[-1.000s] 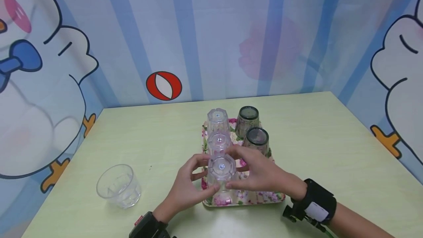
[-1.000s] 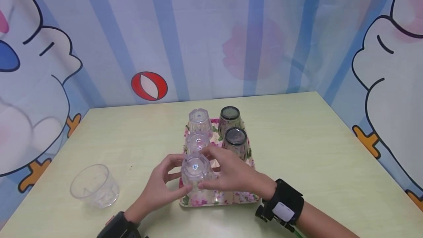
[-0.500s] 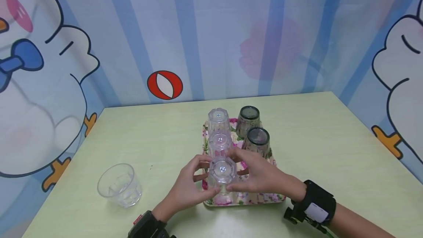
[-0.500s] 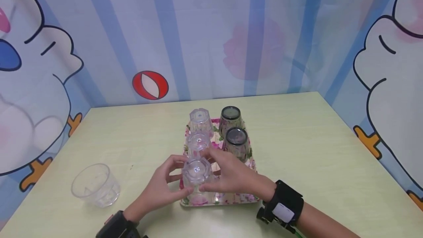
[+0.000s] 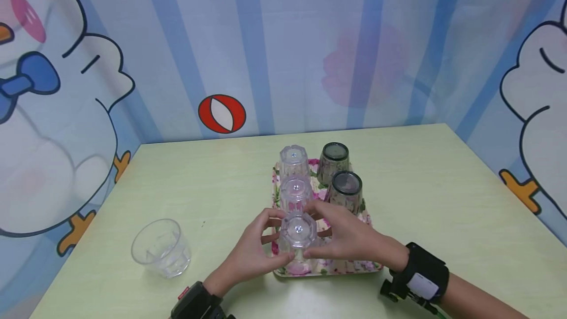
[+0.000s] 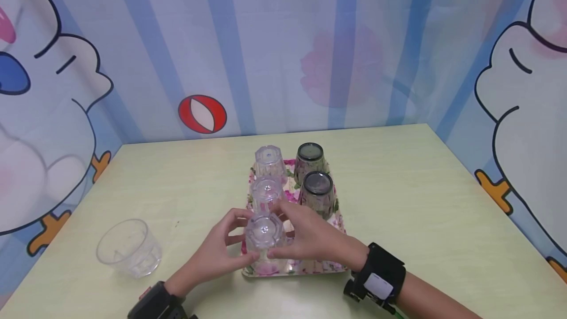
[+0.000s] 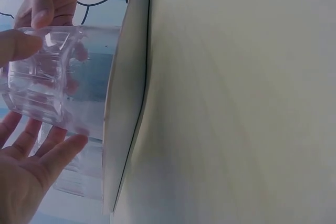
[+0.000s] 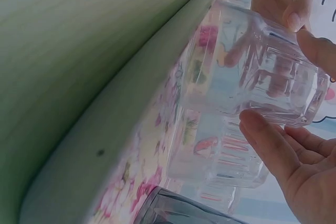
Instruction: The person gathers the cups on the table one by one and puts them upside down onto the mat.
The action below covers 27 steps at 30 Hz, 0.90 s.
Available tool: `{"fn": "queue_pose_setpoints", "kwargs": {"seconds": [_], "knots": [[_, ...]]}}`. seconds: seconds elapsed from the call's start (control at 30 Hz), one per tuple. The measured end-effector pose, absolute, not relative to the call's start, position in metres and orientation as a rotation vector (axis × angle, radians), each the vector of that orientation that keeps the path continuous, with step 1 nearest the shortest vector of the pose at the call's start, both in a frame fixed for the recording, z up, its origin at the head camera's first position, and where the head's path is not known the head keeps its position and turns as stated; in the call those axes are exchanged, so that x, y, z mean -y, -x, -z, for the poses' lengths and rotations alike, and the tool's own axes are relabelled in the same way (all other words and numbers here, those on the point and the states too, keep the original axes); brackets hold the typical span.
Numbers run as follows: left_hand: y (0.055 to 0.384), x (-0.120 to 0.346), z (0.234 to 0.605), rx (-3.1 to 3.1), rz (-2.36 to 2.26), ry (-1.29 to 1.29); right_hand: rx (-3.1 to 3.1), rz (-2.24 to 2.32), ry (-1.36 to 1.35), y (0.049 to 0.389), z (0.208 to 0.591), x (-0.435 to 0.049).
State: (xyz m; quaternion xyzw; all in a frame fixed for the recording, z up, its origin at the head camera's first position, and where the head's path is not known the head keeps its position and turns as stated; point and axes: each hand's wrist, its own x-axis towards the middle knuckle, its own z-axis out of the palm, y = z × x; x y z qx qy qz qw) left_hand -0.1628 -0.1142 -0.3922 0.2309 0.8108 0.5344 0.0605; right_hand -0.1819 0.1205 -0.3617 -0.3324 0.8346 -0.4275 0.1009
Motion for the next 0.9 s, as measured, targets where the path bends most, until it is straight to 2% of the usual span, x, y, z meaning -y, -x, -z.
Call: {"fn": "queue_pose_setpoints", "kwargs": {"seconds": [0.9], "knots": [[0.1634, 0.1138, 0.3904, -2.429, -1.578, -0.624, -2.498, 1.198, 0.94, 0.1809, 0.3592, -0.117]]}}
